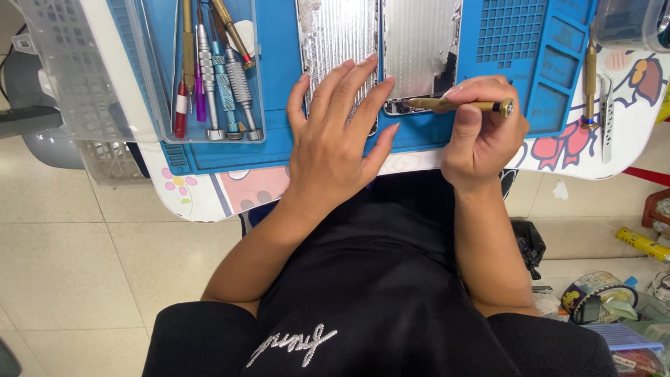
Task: Disassembling a mobile phone and manipulating internal components on a repair bench.
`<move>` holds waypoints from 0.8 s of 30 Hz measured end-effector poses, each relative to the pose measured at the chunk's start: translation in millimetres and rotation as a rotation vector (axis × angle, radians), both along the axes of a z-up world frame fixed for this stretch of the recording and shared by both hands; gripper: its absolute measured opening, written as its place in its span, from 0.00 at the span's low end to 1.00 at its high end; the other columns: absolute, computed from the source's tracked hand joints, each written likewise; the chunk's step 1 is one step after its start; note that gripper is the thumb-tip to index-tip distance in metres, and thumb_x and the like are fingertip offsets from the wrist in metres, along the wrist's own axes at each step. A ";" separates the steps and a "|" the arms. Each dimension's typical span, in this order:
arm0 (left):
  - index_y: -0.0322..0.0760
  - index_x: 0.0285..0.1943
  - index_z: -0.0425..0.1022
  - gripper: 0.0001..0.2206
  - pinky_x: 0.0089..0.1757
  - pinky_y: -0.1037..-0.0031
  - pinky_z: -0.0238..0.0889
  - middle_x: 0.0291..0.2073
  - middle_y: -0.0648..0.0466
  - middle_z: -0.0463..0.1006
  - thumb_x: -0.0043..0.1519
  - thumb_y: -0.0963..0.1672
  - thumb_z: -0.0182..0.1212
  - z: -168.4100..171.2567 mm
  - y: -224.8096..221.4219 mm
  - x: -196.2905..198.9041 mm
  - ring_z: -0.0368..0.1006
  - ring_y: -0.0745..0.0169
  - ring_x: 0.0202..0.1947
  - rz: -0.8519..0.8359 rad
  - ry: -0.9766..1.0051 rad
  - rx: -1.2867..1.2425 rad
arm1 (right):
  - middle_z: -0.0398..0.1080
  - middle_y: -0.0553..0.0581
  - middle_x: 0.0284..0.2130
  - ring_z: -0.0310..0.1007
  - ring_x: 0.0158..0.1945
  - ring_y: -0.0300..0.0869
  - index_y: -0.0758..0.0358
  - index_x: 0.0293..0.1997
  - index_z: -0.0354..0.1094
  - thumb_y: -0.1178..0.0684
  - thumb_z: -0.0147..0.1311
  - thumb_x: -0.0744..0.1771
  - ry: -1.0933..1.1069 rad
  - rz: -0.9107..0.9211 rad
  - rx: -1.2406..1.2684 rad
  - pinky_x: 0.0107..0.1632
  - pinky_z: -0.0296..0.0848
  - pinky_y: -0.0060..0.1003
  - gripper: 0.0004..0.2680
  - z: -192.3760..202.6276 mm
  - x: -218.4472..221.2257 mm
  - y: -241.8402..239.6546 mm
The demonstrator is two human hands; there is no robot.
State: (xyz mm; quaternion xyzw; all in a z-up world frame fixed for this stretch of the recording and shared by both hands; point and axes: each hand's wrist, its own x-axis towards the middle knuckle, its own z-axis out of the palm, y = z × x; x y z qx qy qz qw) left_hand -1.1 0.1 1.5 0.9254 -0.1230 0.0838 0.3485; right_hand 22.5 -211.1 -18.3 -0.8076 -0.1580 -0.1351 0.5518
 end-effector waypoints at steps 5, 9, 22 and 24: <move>0.42 0.68 0.72 0.23 0.70 0.47 0.39 0.69 0.51 0.67 0.65 0.49 0.69 0.0 -0.1 0.0 0.61 0.52 0.71 0.000 0.004 0.001 | 0.72 0.61 0.40 0.72 0.43 0.42 0.70 0.50 0.66 0.49 0.49 0.77 -0.027 -0.013 -0.021 0.47 0.72 0.31 0.11 -0.3 0.1 0.1; 0.43 0.68 0.72 0.23 0.70 0.47 0.38 0.69 0.51 0.66 0.65 0.49 0.69 -1.2 -0.5 -0.2 0.61 0.52 0.71 -0.001 0.003 -0.001 | 0.72 0.61 0.39 0.72 0.42 0.42 0.70 0.49 0.66 0.48 0.49 0.77 -0.011 0.002 -0.010 0.46 0.72 0.30 0.11 2.7 0.7 1.5; 0.42 0.69 0.72 0.24 0.70 0.47 0.38 0.70 0.52 0.66 0.65 0.49 0.70 2.4 -0.1 -0.3 0.61 0.52 0.71 -0.003 0.013 0.006 | 0.72 0.62 0.40 0.71 0.43 0.43 0.70 0.49 0.66 0.49 0.49 0.77 -0.042 -0.020 -0.045 0.47 0.72 0.31 0.11 1.2 -0.1 0.9; 0.43 0.69 0.72 0.24 0.70 0.47 0.38 0.70 0.52 0.66 0.65 0.49 0.70 0.3 -0.8 -0.5 0.61 0.52 0.71 -0.002 0.010 0.008 | 0.72 0.61 0.40 0.72 0.43 0.43 0.70 0.50 0.66 0.49 0.49 0.77 -0.041 -0.015 -0.061 0.47 0.72 0.31 0.11 2.0 -0.1 0.3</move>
